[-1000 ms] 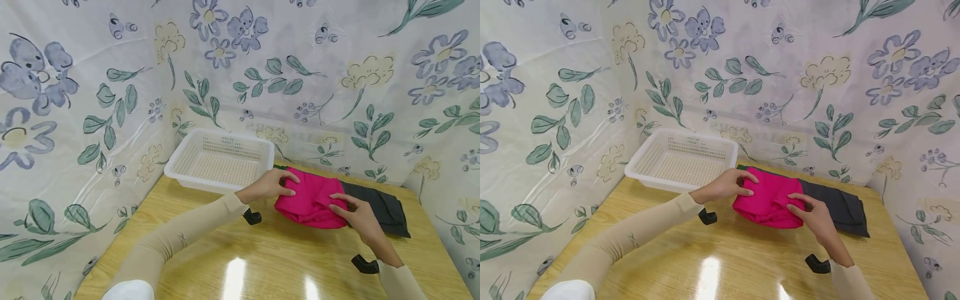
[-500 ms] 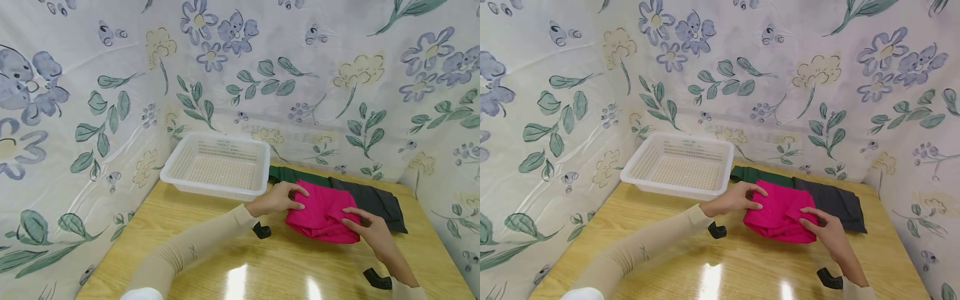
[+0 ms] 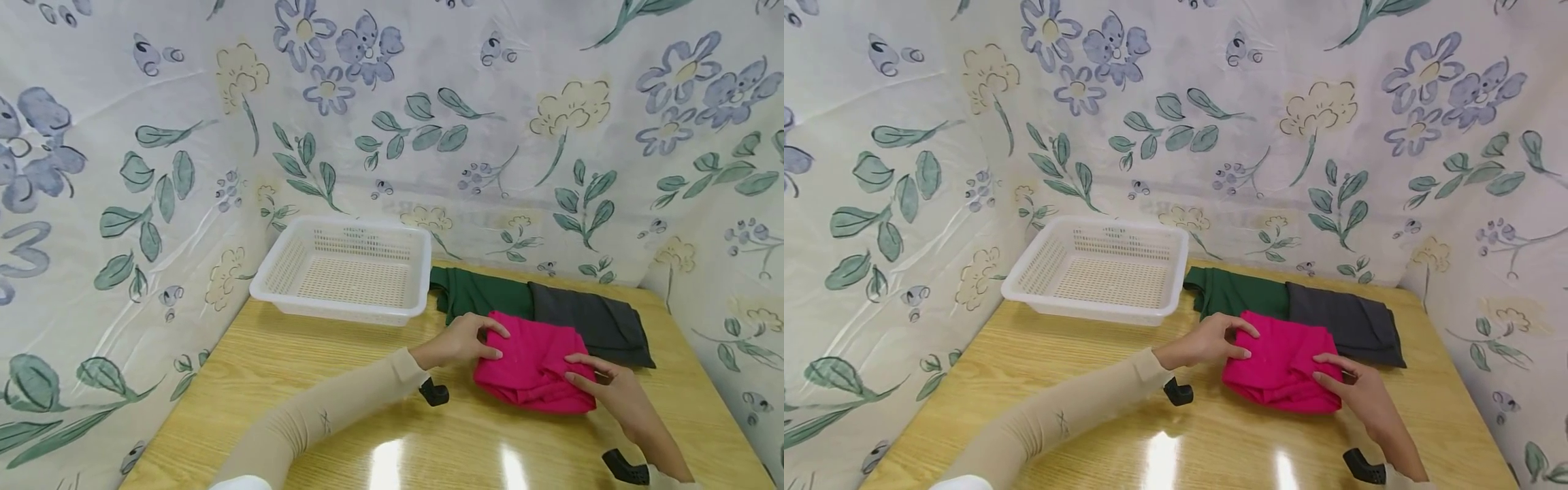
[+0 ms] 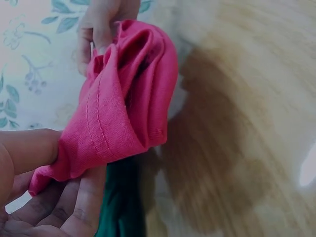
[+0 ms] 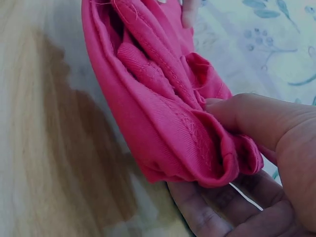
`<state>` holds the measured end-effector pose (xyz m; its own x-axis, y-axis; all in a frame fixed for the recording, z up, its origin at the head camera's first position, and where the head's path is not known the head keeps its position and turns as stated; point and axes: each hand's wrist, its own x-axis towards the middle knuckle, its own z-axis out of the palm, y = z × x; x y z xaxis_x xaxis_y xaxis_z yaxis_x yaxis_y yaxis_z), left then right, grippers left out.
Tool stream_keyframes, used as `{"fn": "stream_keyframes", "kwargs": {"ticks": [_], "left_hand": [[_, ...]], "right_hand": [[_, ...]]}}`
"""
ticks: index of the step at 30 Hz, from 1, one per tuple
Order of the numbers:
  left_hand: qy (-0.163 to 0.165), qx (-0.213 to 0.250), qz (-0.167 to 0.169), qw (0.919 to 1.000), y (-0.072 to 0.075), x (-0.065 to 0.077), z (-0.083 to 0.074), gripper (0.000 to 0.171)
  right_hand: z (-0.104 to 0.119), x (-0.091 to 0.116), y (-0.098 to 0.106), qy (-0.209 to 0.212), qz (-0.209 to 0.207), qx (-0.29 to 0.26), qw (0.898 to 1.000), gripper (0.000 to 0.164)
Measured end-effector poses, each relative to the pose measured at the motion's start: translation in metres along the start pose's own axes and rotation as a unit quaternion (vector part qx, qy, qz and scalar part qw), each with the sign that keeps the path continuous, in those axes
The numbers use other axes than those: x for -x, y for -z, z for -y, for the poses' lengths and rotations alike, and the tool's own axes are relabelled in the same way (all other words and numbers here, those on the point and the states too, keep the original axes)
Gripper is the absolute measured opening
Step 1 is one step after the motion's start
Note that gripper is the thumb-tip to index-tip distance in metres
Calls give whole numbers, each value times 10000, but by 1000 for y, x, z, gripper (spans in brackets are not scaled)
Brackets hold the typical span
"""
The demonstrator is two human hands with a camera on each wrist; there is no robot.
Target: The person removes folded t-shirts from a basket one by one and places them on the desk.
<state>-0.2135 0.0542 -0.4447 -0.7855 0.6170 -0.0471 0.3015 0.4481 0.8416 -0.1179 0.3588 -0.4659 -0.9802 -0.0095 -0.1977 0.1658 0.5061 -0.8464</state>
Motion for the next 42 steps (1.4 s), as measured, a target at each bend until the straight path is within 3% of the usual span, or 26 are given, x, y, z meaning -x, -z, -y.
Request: {"fn": "stream_keyframes", "kwargs": {"ticks": [10,18,31,34,38,42], "left_hand": [[96,169,147,9997,-10,3,8,30],[160,-73,291,9994,-15,6,12,31],[553,-62,579,9968,-21,5,21,32],[510,-59,679,9964,-20,6,22,32],[483,337,856,9946,-15,5,25,29],[353,516,1011,9929,-2,5,24,19]], "right_hand": [[-10,-1,-3,-143,146,-51,9998,59],[-20,0,-6,-444,350,70,9984,59],[-26,1,-1,-559,535,357,9964,59],[-25,1,0,-511,594,307,9965,57],[-24,0,3,-400,768,55,9962,55],[-22,1,15,-250,764,-39,9968,55]]}}
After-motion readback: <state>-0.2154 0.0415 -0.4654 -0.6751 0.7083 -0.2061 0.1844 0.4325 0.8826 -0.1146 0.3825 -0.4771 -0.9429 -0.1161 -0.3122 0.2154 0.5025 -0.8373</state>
